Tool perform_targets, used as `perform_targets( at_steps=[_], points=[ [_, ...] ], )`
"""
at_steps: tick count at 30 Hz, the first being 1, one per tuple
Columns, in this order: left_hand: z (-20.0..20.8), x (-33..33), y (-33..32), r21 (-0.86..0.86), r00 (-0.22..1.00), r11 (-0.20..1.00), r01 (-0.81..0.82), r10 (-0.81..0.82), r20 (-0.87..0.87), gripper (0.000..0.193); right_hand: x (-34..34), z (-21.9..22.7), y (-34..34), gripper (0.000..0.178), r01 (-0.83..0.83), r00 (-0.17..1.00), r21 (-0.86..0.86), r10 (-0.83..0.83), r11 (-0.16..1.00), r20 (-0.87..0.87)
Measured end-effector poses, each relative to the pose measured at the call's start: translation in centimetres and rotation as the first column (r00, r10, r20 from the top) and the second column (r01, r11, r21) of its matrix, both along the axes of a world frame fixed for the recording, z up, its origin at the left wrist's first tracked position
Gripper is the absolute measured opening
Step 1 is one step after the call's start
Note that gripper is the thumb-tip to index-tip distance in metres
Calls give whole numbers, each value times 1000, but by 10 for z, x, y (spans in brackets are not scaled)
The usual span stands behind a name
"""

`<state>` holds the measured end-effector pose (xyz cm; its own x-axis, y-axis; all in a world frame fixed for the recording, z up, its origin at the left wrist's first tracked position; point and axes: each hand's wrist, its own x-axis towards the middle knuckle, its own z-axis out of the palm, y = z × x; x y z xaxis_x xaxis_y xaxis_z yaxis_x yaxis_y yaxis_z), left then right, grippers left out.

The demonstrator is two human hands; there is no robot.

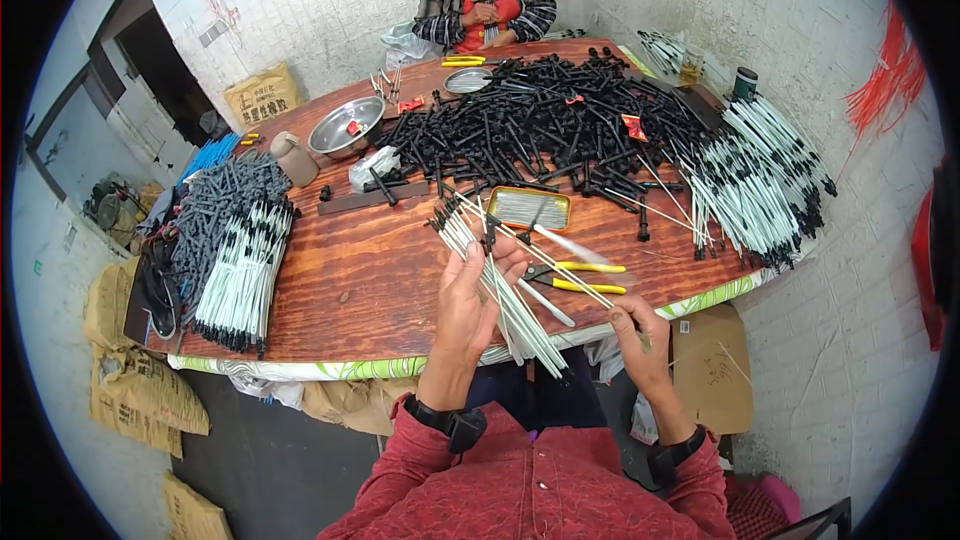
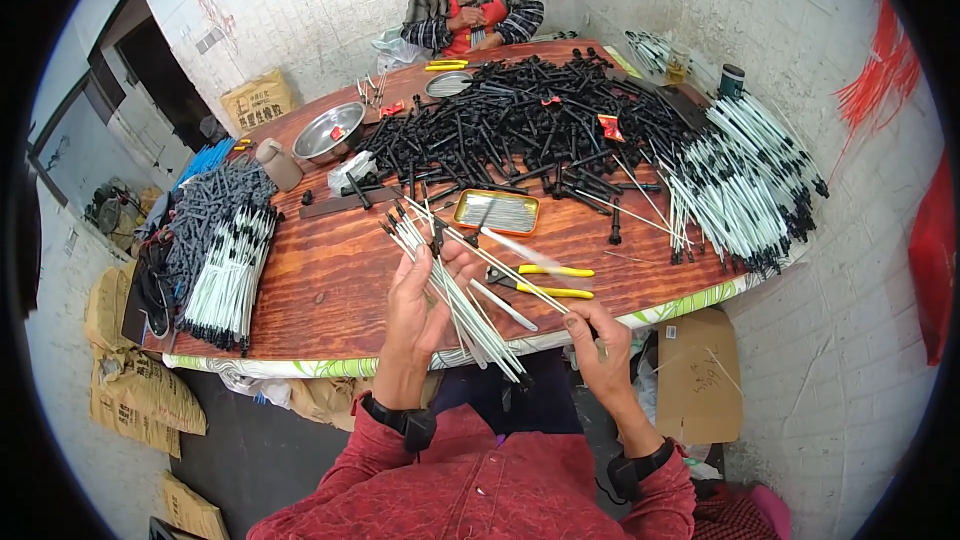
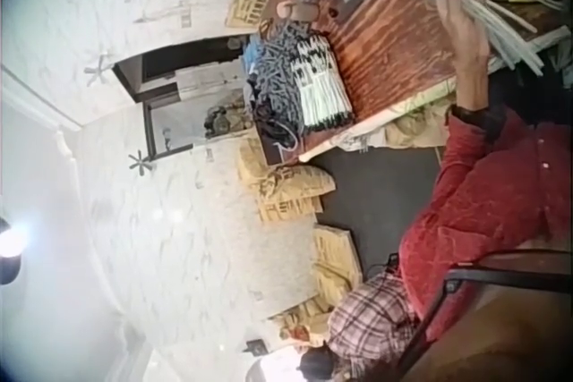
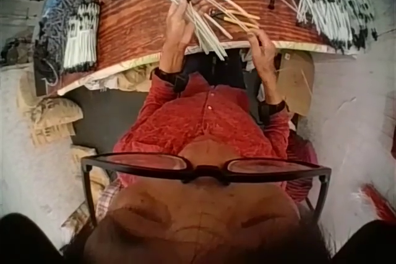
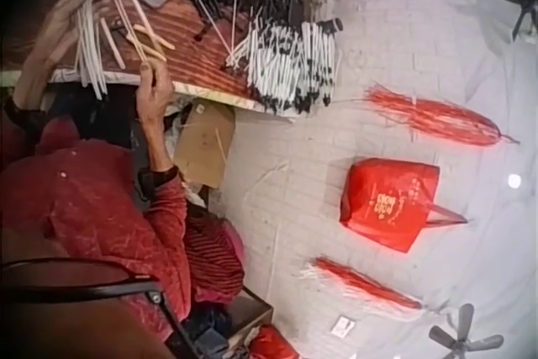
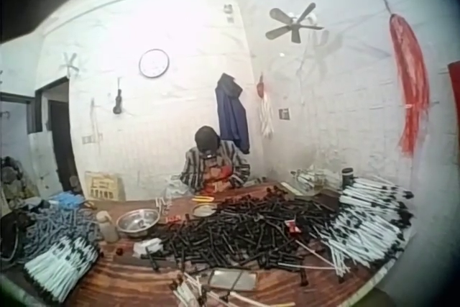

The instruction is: Assembling and bundling small electrical components at a factory workbench using cutters and tape.

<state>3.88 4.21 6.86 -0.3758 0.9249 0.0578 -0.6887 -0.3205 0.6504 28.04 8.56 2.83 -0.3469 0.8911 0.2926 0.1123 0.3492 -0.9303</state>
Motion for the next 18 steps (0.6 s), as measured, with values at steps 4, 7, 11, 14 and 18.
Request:
perform_targets(
  at_steps=[4,7,11,14,18],
  points=[
    [-3,2,0,-24,998,999,-23,21,-56,28,-7,12,-13,12,66,995,227,-81,972,61],
    [-1,3,1,-50,995,998,-39,34,-94,28,-9,17,-19,10,63,987,351,-111,934,118],
    [3,4,-2,-42,996,997,-61,58,-65,28,-11,12,-24,12,31,990,383,-81,923,114],
    [4,5,-2,-101,996,991,-90,87,-26,27,-15,2,-29,14,10,997,215,-26,976,73],
    [-8,1,3,40,998,998,-45,47,-44,26,-22,-5,-36,17,-114,983,-198,81,973,-167]
  ],
)
